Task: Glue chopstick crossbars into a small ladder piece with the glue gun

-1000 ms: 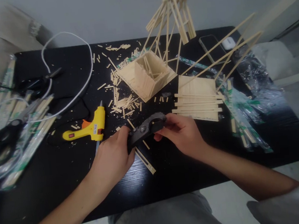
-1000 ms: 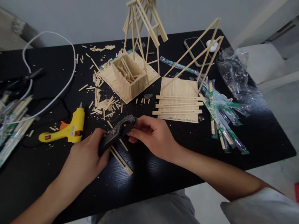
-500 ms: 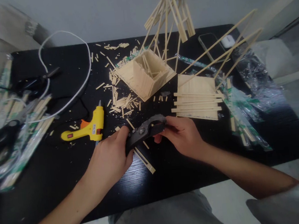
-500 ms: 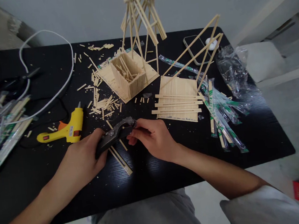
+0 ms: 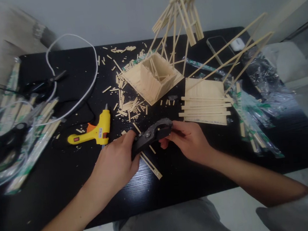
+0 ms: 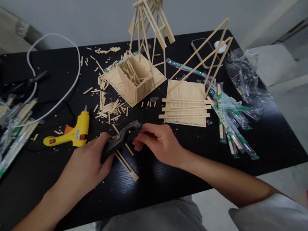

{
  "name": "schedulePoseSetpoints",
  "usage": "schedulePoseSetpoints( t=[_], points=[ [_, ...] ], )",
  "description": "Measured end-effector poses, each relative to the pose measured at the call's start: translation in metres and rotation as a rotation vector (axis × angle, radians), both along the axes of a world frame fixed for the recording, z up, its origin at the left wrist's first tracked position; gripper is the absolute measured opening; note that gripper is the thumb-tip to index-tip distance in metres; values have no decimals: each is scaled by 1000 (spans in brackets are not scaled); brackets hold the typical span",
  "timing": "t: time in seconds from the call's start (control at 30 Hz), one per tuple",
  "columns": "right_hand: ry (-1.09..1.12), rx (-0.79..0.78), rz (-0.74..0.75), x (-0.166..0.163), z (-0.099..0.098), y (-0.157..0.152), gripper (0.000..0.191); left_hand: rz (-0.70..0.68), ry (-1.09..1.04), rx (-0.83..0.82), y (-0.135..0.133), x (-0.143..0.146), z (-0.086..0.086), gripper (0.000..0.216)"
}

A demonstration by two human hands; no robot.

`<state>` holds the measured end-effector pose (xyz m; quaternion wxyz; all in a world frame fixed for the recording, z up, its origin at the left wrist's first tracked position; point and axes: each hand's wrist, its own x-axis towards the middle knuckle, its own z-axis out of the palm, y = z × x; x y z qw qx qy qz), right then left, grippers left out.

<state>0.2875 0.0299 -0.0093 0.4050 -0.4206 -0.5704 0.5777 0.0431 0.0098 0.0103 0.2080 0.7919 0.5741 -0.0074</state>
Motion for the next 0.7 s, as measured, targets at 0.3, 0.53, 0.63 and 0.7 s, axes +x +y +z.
schedulePoseSetpoints(
  t=[0.3, 0.53, 0.63, 0.7],
  points=[
    [77, -144, 5, -3, -1, 1, 44, 13, 49, -42, -6, 4, 1, 11],
    [120, -160, 20, -4, 1, 4, 35, 143, -330, -192, 1, 1, -1, 15],
    [100, -145, 32, -4, 0, 3, 30, 293, -650, -424, 5, -1, 0, 34],
    [73, -132, 37, -3, -1, 3, 29, 396, -805, -579, 7, -2, 1, 42]
  ],
)
